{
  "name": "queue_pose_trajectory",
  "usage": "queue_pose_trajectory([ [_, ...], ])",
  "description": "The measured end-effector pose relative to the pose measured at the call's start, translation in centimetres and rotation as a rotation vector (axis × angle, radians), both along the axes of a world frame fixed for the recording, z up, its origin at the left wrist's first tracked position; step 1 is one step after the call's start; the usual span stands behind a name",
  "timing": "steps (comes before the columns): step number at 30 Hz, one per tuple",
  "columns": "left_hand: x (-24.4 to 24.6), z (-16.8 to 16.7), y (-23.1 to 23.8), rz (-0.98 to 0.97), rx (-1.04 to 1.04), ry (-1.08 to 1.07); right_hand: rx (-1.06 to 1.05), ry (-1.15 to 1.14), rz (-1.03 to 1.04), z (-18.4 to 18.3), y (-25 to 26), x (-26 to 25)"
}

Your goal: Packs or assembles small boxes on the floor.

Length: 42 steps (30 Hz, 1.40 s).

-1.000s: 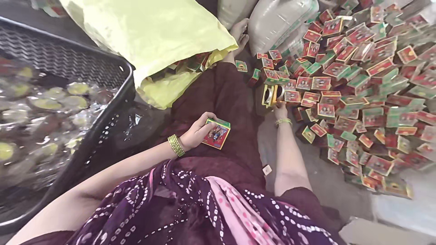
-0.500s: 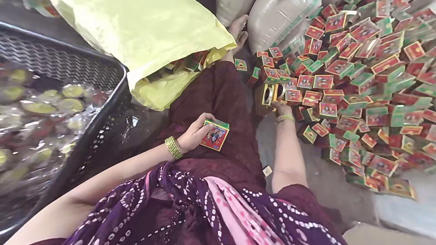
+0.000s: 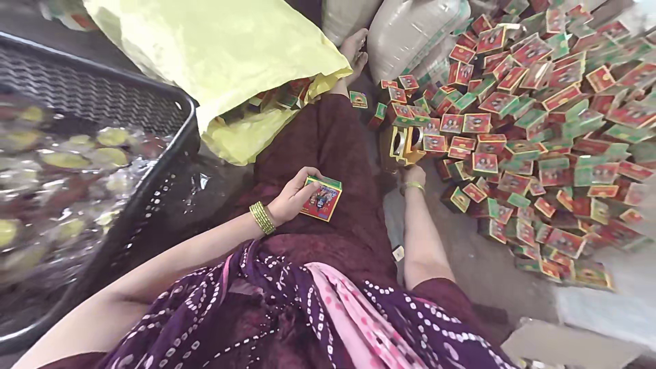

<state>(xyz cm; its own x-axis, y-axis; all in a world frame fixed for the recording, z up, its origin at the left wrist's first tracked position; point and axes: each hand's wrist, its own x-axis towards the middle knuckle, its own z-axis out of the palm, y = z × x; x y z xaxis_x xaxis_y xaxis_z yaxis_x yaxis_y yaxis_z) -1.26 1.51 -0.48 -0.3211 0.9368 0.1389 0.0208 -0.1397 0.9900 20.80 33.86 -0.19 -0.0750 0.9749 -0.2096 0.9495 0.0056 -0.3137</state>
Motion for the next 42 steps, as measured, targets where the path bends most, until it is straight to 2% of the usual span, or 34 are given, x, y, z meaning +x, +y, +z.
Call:
queue_pose_trajectory([
  [2,0.1,0.0,0.1,0.017,0.005,-0.024,-0.035,0.075,0.031,0.2,0.0,-0.1],
  [4,0.3,-0.1,0.3,0.045,0.04,-0.051,-0.058,0.377,0.111,0.6,-1.0,-0.6],
  [8,0.4,-0.2,0.5,0.102,0.065,0.013,-0.266,1.08,0.248,4.7,-9.7,-3.6],
  [11,0.4,-0.2,0.7,0.111,0.048,0.068,-0.438,1.243,0.398,8.0,-16.4,-5.1],
  [14,0.3,-0.3,0.5,0.119,0.062,0.122,-0.557,1.208,0.431,8.7,-20.1,-6.6],
  [18,0.2,-0.4,0.2,0.104,0.042,0.106,-0.608,1.152,0.333,7.2,-21.2,-8.3],
  [22,0.6,0.6,0.0,0.081,0.002,0.003,-0.585,1.115,0.275,6.4,-20.9,-8.9],
  [26,0.5,0.4,0.1,0.073,0.014,0.042,-0.577,1.089,0.193,5.9,-20.8,-9.3],
  [31,0.4,-0.5,-0.4,0.034,0.108,0.152,-0.444,0.992,0.177,5.6,-19.9,-9.9],
  [33,0.4,-0.5,-0.4,0.02,0.14,0.121,-0.379,0.97,0.278,5.5,-19.5,-9.4],
  [36,0.3,-0.7,-0.3,0.028,0.181,0.013,-0.453,0.813,0.625,5.8,-19.2,-7.8],
  [38,0.4,-0.7,0.0,0.057,0.142,-0.067,-0.452,0.697,0.757,6.0,-19.0,-7.0],
  [40,0.4,-0.6,0.3,0.081,0.117,-0.101,-0.497,0.642,0.717,6.7,-18.0,-6.2],
  [42,0.4,-0.6,0.5,0.1,0.078,-0.128,-0.503,0.67,0.563,9.0,-15.2,-5.1],
])
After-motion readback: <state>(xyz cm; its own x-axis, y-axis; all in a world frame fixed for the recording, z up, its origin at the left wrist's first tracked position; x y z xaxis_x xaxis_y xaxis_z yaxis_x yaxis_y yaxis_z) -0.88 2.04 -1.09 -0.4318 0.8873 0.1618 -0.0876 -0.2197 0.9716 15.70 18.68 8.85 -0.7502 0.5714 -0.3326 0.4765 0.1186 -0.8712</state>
